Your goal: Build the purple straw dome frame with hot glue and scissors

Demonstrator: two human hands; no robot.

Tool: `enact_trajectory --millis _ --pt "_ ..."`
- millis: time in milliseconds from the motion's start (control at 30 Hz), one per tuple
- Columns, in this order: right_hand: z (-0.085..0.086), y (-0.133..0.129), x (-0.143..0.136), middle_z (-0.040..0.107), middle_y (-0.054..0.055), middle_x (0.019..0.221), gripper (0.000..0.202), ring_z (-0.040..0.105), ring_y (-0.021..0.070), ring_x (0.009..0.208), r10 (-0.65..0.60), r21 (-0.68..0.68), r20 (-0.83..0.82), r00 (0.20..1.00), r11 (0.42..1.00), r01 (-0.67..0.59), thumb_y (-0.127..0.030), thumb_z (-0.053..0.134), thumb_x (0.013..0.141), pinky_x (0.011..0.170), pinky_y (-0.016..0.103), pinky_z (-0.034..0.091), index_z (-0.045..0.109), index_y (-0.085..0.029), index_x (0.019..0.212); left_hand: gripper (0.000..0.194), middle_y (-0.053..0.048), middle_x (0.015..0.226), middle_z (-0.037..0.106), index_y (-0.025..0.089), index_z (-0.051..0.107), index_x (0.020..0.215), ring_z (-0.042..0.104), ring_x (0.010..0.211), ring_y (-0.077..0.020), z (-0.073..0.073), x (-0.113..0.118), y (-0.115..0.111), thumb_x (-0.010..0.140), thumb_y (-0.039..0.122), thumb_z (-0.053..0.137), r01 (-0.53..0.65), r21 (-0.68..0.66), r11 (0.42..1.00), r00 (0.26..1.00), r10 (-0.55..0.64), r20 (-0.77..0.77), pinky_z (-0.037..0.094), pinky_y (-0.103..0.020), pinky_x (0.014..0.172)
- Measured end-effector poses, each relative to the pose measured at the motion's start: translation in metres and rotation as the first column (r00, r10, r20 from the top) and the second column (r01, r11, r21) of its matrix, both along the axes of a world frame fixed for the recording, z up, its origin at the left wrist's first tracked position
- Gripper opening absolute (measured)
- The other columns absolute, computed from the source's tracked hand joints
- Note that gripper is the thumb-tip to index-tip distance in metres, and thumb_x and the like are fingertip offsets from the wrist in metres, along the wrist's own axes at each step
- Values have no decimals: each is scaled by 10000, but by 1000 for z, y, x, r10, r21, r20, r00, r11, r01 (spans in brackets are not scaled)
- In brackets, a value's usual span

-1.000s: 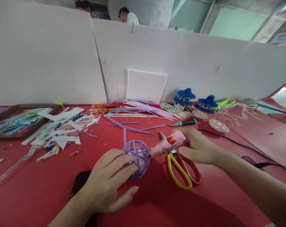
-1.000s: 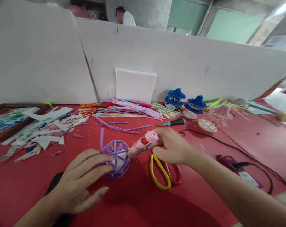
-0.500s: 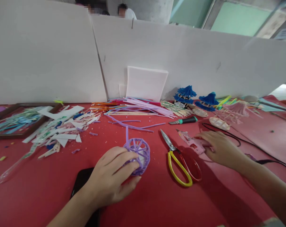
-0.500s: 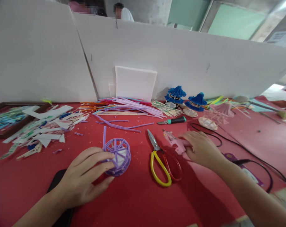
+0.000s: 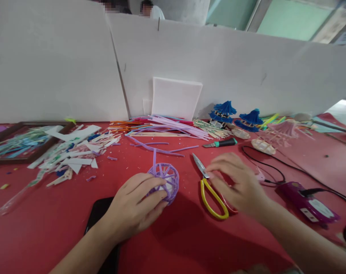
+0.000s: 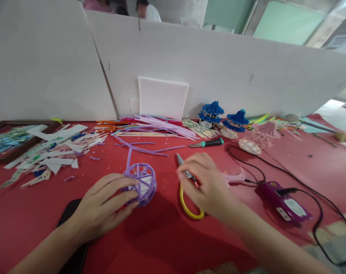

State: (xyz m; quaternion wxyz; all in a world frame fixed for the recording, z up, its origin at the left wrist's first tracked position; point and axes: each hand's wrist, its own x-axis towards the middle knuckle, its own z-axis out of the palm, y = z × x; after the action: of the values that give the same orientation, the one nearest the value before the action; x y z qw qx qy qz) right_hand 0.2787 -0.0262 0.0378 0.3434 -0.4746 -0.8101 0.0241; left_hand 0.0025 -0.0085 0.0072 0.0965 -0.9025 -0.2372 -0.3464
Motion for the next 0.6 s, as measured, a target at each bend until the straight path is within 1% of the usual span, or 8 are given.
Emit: enact_trajectory --millis 67,100,167,233,333,433,533,600 --pt "10 4 -35 638 57 837 109 576 190 805 118 -95 -68 991 988 -124 -220 545 886 772 351 436 638 -201 831 98 -62 1006 705 196 623 925 637 923 -199 0 0 0 846 147 591 0 22 1000 1000 0 -2 521 -378 874" --pt "12 8 -49 643 52 845 108 576 188 825 142 -126 -110 984 980 -156 -252 572 882 790 349 431 654 -200 835 100 -66 1008 704 195 621 925 639 920 -199 0 0 0 845 143 590 -2 29 1000 1000 2 -2 524 -373 867" --pt "13 19 -69 650 42 853 131 572 188 868 155 -216 -160 975 958 -188 -305 611 875 814 342 418 682 -199 846 94 -68 976 705 191 615 926 642 897 -194 -1 1 0 849 147 585 -5 43 999 1000 5 4 528 -355 846" --pt "11 31 -82 651 31 830 165 572 170 840 160 -299 -195 968 930 -214 -334 629 868 797 318 415 695 -187 830 76 -65 923 706 185 609 921 644 873 -193 0 1 0 860 155 574 -14 61 998 1000 13 16 530 -346 837" --pt "11 46 -91 645 8 771 169 574 138 770 177 -432 -290 941 853 -293 -309 660 838 744 272 421 688 -165 755 69 -59 903 712 175 599 915 650 891 -192 0 2 0 864 137 571 -20 65 998 999 18 35 523 -348 873" --pt "12 50 -89 669 6 809 120 588 130 784 154 -525 -451 879 751 -401 -272 660 815 737 258 437 695 -161 783 123 -52 949 710 179 595 953 653 913 -173 -1 3 0 855 106 583 20 25 999 998 -22 65 522 -333 889" --pt "9 49 -83 682 6 815 130 598 118 744 115 -533 -613 781 670 -517 -283 665 797 689 245 458 694 -162 834 115 -49 935 684 194 591 937 643 871 -157 -2 3 0 852 117 595 48 -26 999 983 -42 178 545 -297 790" --pt "7 47 -78 636 -33 648 120 556 82 575 62 -549 -676 734 622 -558 -275 678 782 554 203 436 670 -162 820 91 -38 867 663 193 582 899 624 798 -147 -3 3 0 845 124 609 53 -81 995 975 -34 219 539 -275 707"
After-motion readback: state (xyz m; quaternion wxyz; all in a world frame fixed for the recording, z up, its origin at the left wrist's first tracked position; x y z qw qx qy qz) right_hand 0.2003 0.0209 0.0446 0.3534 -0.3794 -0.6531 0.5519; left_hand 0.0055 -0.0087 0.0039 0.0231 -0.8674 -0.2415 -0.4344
